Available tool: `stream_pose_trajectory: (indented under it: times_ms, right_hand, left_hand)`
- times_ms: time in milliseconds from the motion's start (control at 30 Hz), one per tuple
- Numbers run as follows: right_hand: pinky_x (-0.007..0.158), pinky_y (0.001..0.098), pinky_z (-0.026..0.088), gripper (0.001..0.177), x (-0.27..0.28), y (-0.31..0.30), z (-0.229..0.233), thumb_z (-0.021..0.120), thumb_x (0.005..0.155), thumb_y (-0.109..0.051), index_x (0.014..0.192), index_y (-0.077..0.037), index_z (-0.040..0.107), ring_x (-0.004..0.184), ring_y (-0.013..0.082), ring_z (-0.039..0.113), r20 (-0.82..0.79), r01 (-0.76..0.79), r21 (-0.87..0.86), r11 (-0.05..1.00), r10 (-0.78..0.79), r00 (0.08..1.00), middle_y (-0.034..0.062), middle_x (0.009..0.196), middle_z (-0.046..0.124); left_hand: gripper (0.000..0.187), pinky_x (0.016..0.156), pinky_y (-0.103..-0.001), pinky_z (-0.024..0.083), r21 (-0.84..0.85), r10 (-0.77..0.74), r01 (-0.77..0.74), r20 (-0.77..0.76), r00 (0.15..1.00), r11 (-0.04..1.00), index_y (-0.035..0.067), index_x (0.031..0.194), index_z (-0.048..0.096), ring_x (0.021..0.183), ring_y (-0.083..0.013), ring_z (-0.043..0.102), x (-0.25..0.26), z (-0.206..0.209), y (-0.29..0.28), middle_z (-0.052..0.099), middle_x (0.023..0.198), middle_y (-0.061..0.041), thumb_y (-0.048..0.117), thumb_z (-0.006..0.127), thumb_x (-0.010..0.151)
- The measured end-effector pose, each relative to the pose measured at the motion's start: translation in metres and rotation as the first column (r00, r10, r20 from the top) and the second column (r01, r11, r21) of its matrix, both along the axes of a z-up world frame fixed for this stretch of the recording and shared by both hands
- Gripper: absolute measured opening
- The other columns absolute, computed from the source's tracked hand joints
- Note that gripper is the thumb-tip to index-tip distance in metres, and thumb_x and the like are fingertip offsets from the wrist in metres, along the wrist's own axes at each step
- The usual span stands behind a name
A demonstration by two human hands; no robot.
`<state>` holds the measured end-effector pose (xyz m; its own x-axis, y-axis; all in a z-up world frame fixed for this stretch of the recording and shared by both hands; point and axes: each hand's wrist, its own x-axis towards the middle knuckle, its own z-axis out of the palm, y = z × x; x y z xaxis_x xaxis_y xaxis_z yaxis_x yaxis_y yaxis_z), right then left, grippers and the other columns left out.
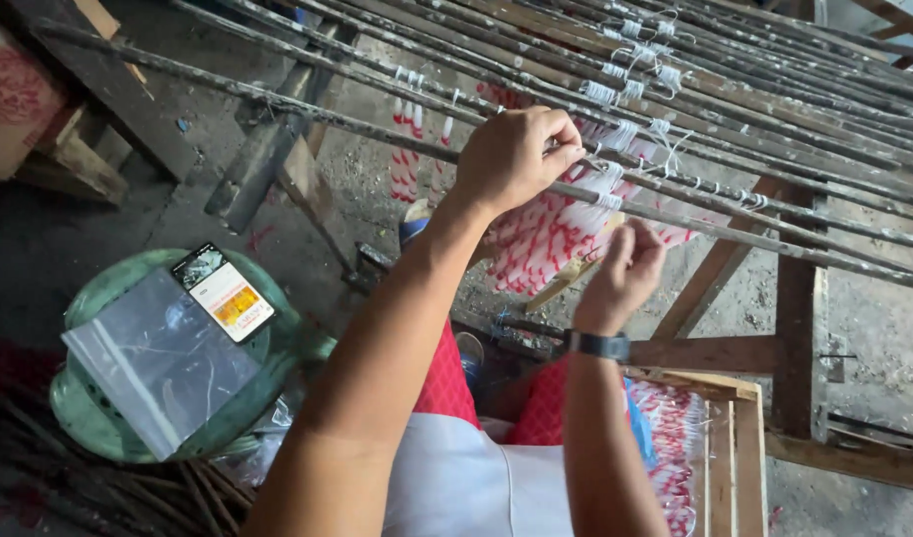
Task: Tying individual candle wicks onto horizontal bars of a wooden frame in preparation for dipping.
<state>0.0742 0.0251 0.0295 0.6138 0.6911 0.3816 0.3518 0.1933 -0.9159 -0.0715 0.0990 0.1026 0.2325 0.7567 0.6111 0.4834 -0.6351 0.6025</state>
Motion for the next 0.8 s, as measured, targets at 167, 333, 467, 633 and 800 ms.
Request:
stream_pose_trajectory:
  times_ms: [167, 333, 467, 633, 800]
  right_hand:
    - [0.073, 0.0326, 0.041, 0.04, -0.03, 0.008, -0.005, 0.055, 0.077, -0.041, 0.102, -0.011, 0.045, 0.088, 0.0177, 0.048, 0.114, 0.112, 0.023, 0.993, -0.114, 0.987, 0.005, 0.096, 0.049]
    - [0.067, 0.0283, 0.04, 0.03, -0.048, 0.027, -0.013, 0.062, 0.075, -0.017, 0.093, -0.008, 0.039, 0.078, 0.017, 0.042, -0.106, 0.17, 0.116, 0.979, -0.158, 0.982, 0.0043, 0.088, 0.039]
    - [0.046, 0.0244, 0.037, 0.017, -0.05, 0.032, -0.01, 0.051, 0.078, -0.009, 0.084, -0.01, 0.035, 0.055, 0.011, 0.038, -0.214, 0.178, 0.173, 0.969, -0.139, 0.967, 0.0033, 0.079, 0.036]
    - [0.064, 0.0277, 0.036, 0.014, -0.044, 0.023, -0.003, 0.064, 0.072, -0.013, 0.07, -0.011, 0.05, 0.07, 0.0148, 0.044, 0.003, 0.297, 0.225, 0.928, -0.305, 0.952, 0.003, 0.078, 0.043]
    - [0.066, 0.0306, 0.039, 0.017, -0.03, 0.018, -0.005, 0.07, 0.072, -0.01, 0.068, -0.01, 0.054, 0.068, 0.0139, 0.04, 0.15, 0.199, 0.368, 0.908, -0.269, 0.952, 0.0005, 0.079, 0.036]
  left_hand:
    - [0.012, 0.04, -0.024, 0.045, 0.028, 0.009, -0.01, 0.036, 0.999, 1.0, 0.016, 0.067, 0.057, 0.054, -0.0114, 0.06, -0.001, -0.002, 0.0, 0.064, 0.069, 0.002, 0.022, 0.063, 0.074]
    - [0.011, 0.039, -0.025, 0.044, 0.029, 0.038, -0.039, 0.051, 0.998, 0.999, 0.015, 0.068, 0.057, 0.054, -0.0126, 0.059, 0.0, -0.003, 0.001, 0.064, 0.07, 0.002, 0.024, 0.062, 0.074]
    - [0.012, 0.039, -0.025, 0.043, 0.038, 0.045, -0.047, 0.052, 0.998, 0.998, 0.015, 0.067, 0.055, 0.053, -0.0124, 0.058, 0.002, -0.006, 0.0, 0.063, 0.069, 0.002, 0.022, 0.063, 0.073]
    - [0.016, 0.031, -0.024, 0.036, 0.189, 0.114, -0.126, 0.071, 0.991, 0.974, 0.015, 0.062, 0.049, 0.043, -0.0117, 0.052, 0.003, -0.008, -0.001, 0.057, 0.061, 0.002, 0.018, 0.056, 0.076]
    - [0.012, 0.032, -0.026, 0.038, 0.167, 0.137, -0.153, 0.103, 0.985, 0.974, 0.015, 0.065, 0.051, 0.044, -0.0131, 0.054, 0.004, -0.01, 0.0, 0.059, 0.063, 0.001, 0.02, 0.054, 0.076]
